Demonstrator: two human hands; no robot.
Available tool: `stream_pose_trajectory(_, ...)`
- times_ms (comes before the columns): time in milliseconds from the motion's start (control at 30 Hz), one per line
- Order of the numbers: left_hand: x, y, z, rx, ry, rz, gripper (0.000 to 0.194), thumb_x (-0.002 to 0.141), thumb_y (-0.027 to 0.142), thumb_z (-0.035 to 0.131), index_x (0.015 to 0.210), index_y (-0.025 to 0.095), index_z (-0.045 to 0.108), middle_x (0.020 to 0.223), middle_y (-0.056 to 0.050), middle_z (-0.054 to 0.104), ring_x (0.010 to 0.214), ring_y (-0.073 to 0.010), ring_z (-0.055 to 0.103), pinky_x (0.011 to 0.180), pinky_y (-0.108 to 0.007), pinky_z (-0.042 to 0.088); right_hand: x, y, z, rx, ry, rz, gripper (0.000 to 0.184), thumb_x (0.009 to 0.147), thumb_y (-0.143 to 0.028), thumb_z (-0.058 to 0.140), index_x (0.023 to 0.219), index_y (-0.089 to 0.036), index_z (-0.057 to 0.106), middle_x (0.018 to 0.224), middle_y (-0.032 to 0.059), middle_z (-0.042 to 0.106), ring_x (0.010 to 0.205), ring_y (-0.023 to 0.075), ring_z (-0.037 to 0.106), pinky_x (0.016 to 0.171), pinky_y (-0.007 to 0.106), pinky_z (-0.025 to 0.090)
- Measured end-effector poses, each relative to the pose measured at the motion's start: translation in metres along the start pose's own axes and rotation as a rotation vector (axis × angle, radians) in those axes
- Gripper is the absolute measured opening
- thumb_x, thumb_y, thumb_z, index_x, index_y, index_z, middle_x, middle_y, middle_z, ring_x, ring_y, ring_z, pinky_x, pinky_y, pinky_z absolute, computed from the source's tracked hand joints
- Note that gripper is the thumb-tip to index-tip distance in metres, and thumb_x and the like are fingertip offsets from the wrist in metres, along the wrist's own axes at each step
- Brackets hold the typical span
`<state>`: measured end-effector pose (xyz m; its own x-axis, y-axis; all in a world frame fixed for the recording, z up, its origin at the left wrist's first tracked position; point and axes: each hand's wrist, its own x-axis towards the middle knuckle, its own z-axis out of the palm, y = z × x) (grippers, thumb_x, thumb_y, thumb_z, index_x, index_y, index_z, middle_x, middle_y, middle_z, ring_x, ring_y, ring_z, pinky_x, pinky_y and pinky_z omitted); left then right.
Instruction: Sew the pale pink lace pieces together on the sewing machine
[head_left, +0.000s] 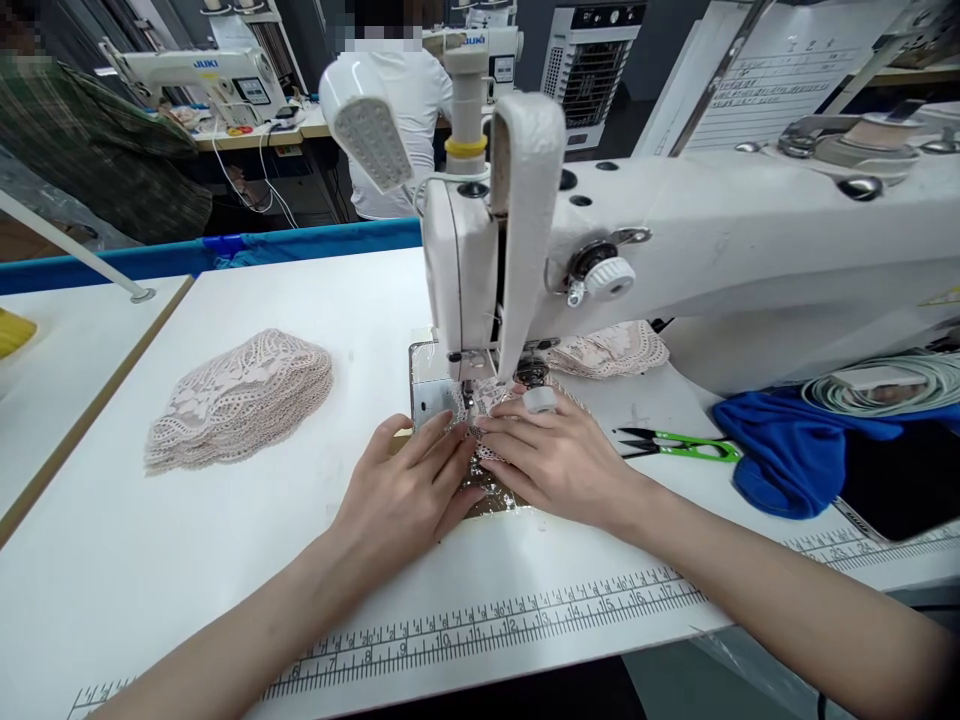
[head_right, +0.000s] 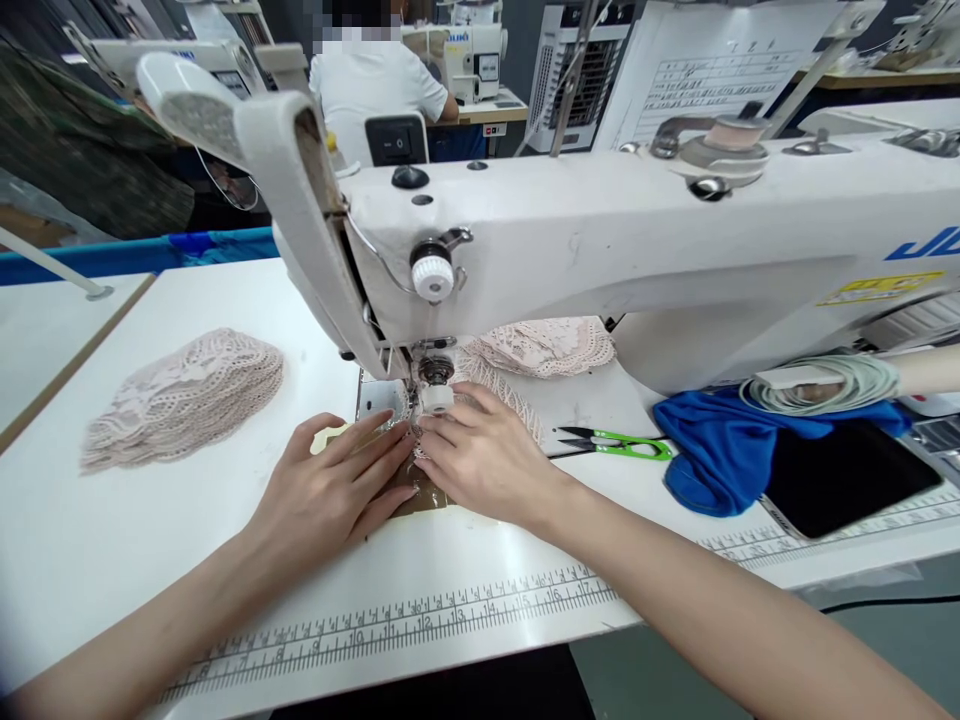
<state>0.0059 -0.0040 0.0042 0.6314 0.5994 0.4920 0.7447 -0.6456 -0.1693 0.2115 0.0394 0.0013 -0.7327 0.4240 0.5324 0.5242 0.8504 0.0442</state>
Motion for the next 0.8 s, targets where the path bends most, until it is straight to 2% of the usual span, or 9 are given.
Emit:
stream_pose_trajectory(233,0.001,-0.003,0.0,-0.043,0.008,-0.022,0.026,0.093,0.033,0.054,0.108,0.016,0.068,0.107,-0.005,0.073,0.107,-0.0237,0.064,0.093,-0.041,0.035,0.0,0.0,0.0,0.013,-0.049,0.009,0.024,0.096,-0.026,0.05,0.098,-0.014,0.07,0.106,0.0041,0.073,0.092,0.0182,0.063,0.091,0.036,0.041)
stream_pose_trajectory(400,0.001,-0.005,0.002,-0.06,-0.031,-0.049,0.026,0.093,0.033,0.055,0.111,0.018,0.066,0.112,-0.005,0.072,0.109,-0.0235,0.063,0.096,-0.043,0.034,0.0,-0.001,0.0,-0.007,-0.087,0.026,0.024,0.096,-0.026,0.049,0.097,-0.014,0.069,0.11,0.0042,0.071,0.093,0.0182,0.063,0.092,0.036,0.041)
stream_pose_trajectory(800,0.002,-0.012,0.005,-0.064,-0.048,-0.053,0.031,0.095,0.034,0.05,0.116,0.016,0.064,0.114,-0.006,0.071,0.11,-0.023,0.063,0.102,-0.045,0.032,0.002,0.001,0.002,-0.012,-0.089,0.04,0.023,0.096,-0.025,0.05,0.101,-0.013,0.069,0.108,0.006,0.072,0.093,0.0185,0.064,0.091,0.036,0.043)
